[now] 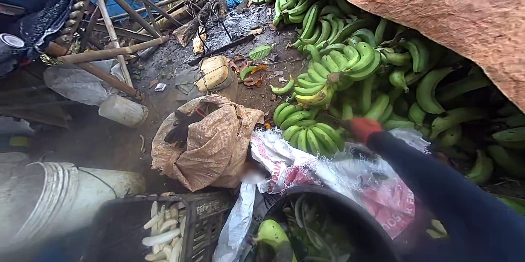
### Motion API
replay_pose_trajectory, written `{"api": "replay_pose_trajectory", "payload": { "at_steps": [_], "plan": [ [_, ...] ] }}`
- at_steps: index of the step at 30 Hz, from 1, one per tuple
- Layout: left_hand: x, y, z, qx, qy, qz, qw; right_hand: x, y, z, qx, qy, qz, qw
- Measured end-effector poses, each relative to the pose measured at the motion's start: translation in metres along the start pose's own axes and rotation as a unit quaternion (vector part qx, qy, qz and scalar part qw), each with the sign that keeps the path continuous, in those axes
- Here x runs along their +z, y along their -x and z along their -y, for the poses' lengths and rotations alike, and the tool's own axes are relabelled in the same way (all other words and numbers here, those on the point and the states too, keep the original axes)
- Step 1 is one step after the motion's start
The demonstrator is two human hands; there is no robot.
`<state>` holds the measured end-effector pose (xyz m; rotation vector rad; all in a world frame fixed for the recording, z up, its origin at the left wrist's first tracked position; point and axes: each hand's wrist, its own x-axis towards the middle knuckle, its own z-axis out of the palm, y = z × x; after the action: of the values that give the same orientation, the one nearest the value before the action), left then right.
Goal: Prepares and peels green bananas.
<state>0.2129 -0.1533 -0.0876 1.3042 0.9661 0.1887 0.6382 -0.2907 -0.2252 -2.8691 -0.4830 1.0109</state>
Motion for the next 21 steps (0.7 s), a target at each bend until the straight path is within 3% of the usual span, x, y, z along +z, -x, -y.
{"api": "replay_pose_trajectory", "payload": {
  "at_steps": [4, 7, 11, 13, 17, 21],
  "plan": [
    [0.009, 0.006, -0.009, -0.039, 0.011, -0.025, 0.999, -0.060, 0.062, -0.045, 0.018, -0.101, -0.045, 0.994],
    [0.009, -0.002, 0.007, -0.011, -0.006, -0.025, 1.000, -0.089, 0.147, -0.056, 0.024, -0.256, -0.074, 0.963],
    [0.008, -0.013, 0.017, -0.012, -0.028, -0.004, 1.000, -0.068, 0.274, -0.033, -0.065, -0.421, 0.035, 0.904],
    [0.005, -0.006, 0.015, -0.018, -0.056, 0.023, 0.998, -0.039, 0.317, -0.019, -0.145, -0.364, 0.081, 0.916],
    [0.004, 0.018, 0.008, -0.033, -0.112, 0.053, 0.992, 0.025, 0.352, 0.013, -0.252, -0.187, 0.012, 0.949],
    [-0.002, 0.034, 0.005, -0.020, -0.174, 0.083, 0.981, 0.056, 0.386, 0.047, -0.233, -0.107, 0.015, 0.967]
  ]
}}
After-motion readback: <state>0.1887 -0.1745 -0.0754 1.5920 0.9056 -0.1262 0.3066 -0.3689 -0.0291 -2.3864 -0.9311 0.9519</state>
